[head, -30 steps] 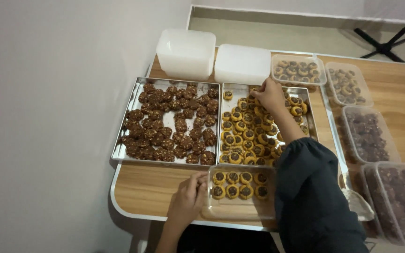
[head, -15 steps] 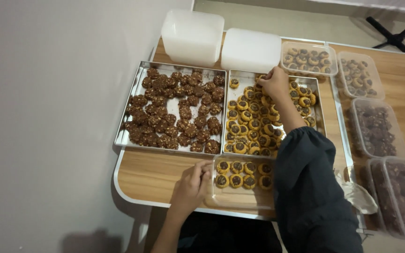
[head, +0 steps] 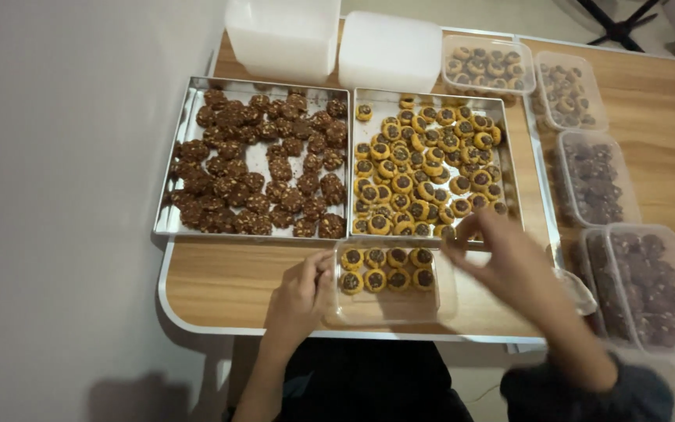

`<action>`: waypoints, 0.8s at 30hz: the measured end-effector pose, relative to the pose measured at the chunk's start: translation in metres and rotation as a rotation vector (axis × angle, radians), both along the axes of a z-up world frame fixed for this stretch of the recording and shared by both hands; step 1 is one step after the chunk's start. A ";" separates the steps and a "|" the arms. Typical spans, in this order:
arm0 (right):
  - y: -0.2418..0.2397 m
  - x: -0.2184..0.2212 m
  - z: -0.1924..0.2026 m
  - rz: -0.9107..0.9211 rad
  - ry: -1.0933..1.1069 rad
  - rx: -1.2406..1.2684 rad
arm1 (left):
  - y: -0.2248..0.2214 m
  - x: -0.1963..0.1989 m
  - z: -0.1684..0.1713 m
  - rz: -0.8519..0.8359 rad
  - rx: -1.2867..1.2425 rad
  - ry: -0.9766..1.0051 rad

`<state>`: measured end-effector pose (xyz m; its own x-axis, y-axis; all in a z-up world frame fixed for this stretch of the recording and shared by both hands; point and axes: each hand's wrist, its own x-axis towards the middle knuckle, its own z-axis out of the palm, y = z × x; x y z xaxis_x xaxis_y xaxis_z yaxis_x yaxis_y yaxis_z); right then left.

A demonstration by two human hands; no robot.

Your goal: Wiping a plastic container with a cloth and then packing cookies into it from a tray.

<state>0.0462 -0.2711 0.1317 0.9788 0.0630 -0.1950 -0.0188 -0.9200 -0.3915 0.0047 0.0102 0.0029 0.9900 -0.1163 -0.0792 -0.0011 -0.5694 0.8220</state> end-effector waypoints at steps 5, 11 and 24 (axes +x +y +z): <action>-0.016 -0.047 -0.068 0.121 -0.042 -0.059 | -0.001 -0.001 -0.013 0.000 -0.008 -0.147; -0.009 -0.051 -0.095 0.113 0.134 -0.155 | 0.000 0.001 -0.013 -0.008 0.001 -0.139; -0.016 -0.051 -0.134 0.212 -0.030 -0.435 | -0.001 0.000 -0.013 -0.003 0.028 -0.033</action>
<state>-0.0044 -0.2872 -0.0025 0.9588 0.1806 -0.2191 0.1921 -0.9808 0.0324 0.0048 0.0096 -0.0096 0.9918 -0.1174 -0.0500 -0.0296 -0.5925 0.8050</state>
